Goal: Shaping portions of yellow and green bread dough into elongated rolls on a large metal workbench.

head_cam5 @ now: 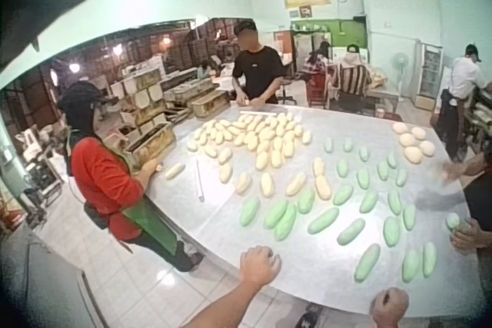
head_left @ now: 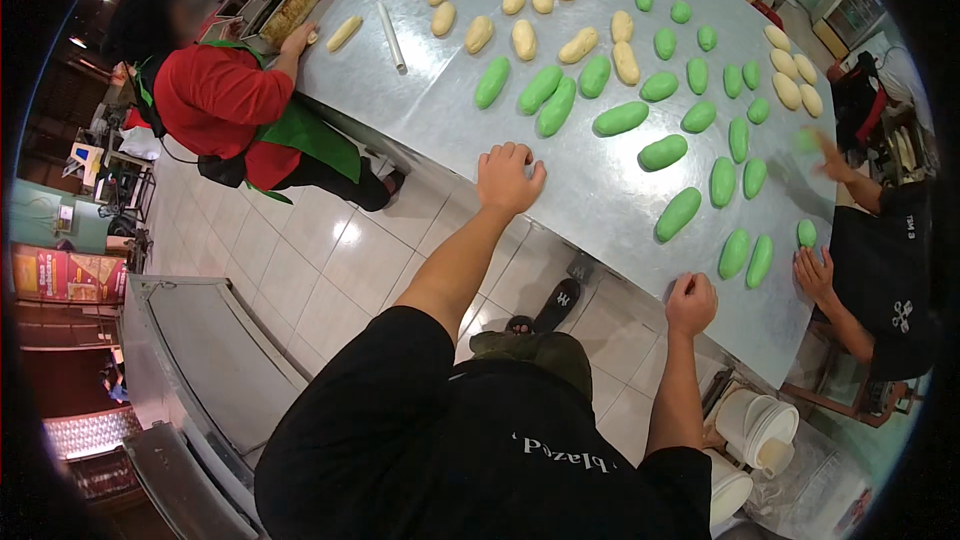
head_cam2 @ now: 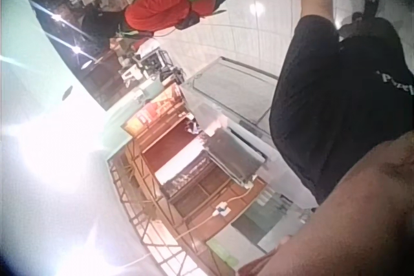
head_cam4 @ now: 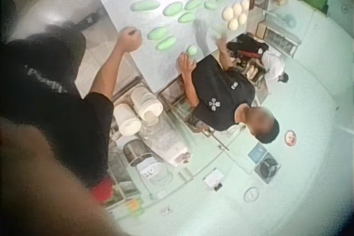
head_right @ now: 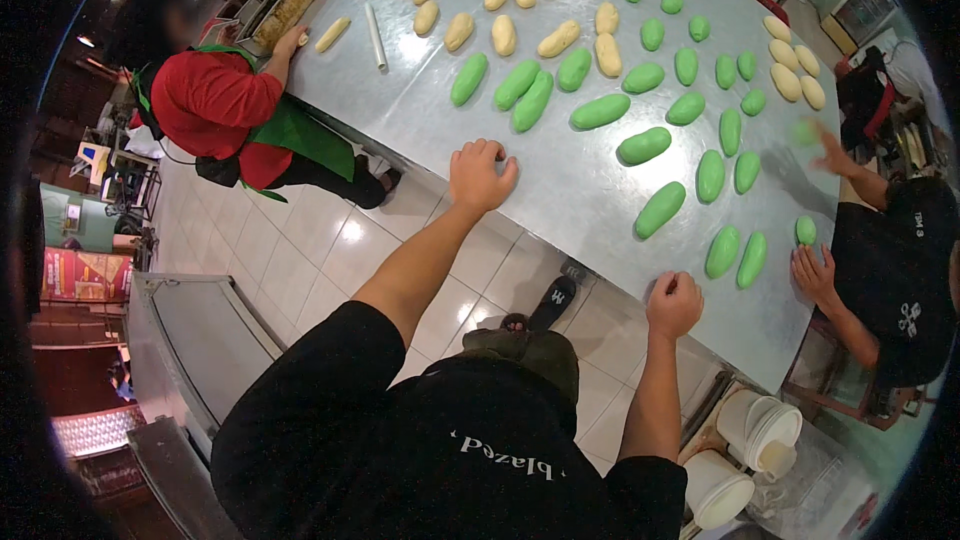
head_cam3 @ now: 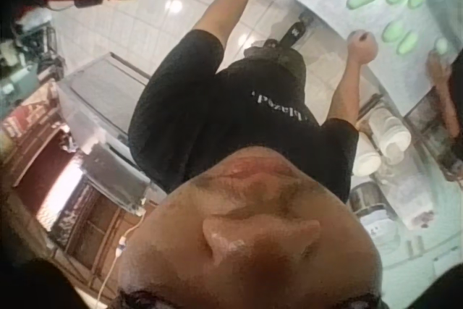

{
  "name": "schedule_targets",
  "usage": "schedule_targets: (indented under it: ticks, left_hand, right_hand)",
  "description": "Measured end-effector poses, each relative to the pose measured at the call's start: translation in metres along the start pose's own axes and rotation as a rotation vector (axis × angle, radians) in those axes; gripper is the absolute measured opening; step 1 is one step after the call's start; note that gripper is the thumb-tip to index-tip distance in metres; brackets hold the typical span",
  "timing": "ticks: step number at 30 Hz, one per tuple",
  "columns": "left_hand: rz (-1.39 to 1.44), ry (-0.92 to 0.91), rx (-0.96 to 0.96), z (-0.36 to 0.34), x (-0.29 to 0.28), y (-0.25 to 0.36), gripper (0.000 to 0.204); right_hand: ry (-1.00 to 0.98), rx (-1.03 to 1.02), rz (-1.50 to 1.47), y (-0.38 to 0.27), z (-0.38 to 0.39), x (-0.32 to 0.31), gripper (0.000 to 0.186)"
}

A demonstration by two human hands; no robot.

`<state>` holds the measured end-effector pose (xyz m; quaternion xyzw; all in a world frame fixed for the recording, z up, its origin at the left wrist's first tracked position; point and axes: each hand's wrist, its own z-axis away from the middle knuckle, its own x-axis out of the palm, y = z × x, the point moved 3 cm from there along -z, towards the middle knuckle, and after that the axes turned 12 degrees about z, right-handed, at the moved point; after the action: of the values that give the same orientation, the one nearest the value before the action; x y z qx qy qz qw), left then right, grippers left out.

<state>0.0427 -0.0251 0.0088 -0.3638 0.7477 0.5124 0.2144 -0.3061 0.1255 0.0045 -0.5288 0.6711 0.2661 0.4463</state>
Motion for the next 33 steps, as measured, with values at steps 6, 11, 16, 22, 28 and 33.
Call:
schedule_targets:
  ticks: [6,11,16,22,28,33]
  left_hand:
    - [0.011,0.000,-0.010,-0.0012,0.0016,0.0020,0.018]
    - [0.017,0.019,0.020,-0.0003,0.0034,-0.0013,0.018]
    - [0.017,0.024,0.020,-0.0002,0.0025,-0.0006,0.018]
    - [0.032,0.036,0.044,-0.0009,0.0024,-0.0017,0.017]
    - [0.027,0.009,0.015,0.0010,0.0039,-0.0012,0.017]
    - [0.021,0.035,0.036,0.0009,0.0020,0.0011,0.017]
  right_hand:
    - [-0.010,0.014,0.018,0.0027,-0.0008,0.0026,0.024]
    - [-0.002,0.012,0.017,0.0017,-0.0004,0.0020,0.023]
    - [-0.014,0.016,0.006,0.0001,-0.0008,-0.0003,0.022]
    - [0.029,0.024,-0.001,-0.0019,-0.0014,-0.0014,0.023]
    - [0.024,0.018,0.014,-0.0018,-0.0009,-0.0054,0.022]
    - [0.039,0.019,-0.033,-0.0028,-0.0003,-0.0047,0.022]
